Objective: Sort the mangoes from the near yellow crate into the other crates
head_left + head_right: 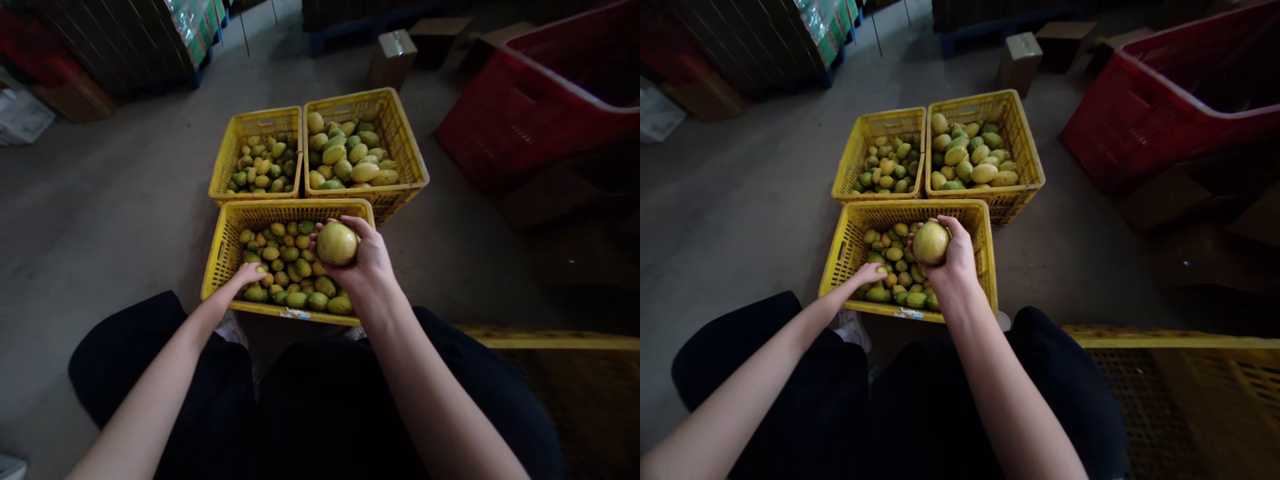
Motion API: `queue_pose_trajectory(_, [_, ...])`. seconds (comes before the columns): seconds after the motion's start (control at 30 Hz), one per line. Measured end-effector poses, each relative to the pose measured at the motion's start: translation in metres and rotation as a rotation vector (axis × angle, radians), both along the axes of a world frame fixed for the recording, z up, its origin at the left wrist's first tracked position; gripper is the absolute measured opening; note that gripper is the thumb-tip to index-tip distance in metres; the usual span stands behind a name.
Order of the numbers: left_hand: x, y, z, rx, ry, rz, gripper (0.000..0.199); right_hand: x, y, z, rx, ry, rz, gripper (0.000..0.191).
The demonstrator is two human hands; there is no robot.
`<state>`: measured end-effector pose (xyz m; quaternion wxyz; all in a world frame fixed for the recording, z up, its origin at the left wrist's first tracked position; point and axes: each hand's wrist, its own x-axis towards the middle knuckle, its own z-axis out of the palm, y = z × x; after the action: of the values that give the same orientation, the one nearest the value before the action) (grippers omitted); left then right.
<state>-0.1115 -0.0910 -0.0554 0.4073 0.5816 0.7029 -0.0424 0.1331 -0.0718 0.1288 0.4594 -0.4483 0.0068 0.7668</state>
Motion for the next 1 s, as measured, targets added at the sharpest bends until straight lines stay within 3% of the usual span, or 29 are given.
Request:
queue_pose_trajectory(0.07, [-0.006, 0.004, 0.012, -0.014, -0.1, 0.051, 0.035, -0.003, -0.001, -0.002, 0.016, -0.011, 0.023, 0.009])
queue_pose_trajectory(0.13, [-0.007, 0.009, 0.035, -0.021, -0.287, 0.125, 0.045, -0.009, -0.001, -0.004, 0.031, -0.022, 0.029, 0.014])
queue_pose_trajectory(0.3, [0.023, 0.012, 0.131, -0.041, -1.187, 0.515, 0.068, -0.027, -0.002, -0.003, 0.097, -0.053, 0.006, 0.016])
queue_pose_trajectory(0.4, [0.052, -0.002, 0.184, -0.017, -1.454, 0.583, 0.074, -0.037, -0.006, 0.004, 0.23, -0.001, 0.032, 0.018])
queue_pose_trajectory(0.47, [0.065, -0.015, 0.205, 0.051, -1.569, 0.666, 0.068, -0.039, -0.01, 0.009, 0.359, 0.014, 0.063, 0.025])
queue_pose_trajectory(0.57, [0.068, -0.027, 0.211, 0.084, -1.701, 0.854, 0.052, -0.039, -0.016, 0.016, 0.509, -0.091, 0.051, 0.035])
queue_pose_trajectory(0.7, [0.06, -0.018, 0.192, 0.109, -1.717, 1.062, 0.038, -0.041, -0.022, 0.016, 0.569, -0.257, 0.086, 0.046])
queue_pose_trajectory(0.83, [0.057, -0.002, 0.176, 0.111, -1.646, 1.021, 0.045, -0.048, -0.02, 0.006, 0.541, -0.246, 0.076, 0.047])
queue_pose_trajectory(0.93, [0.057, 0.004, 0.175, 0.086, -1.734, 0.924, 0.049, -0.052, -0.014, -0.001, 0.524, -0.154, -0.01, 0.039])
queue_pose_trajectory(1.0, [0.056, 0.006, 0.176, 0.076, -1.808, 0.926, 0.046, -0.054, -0.009, -0.003, 0.539, -0.033, -0.086, 0.032])
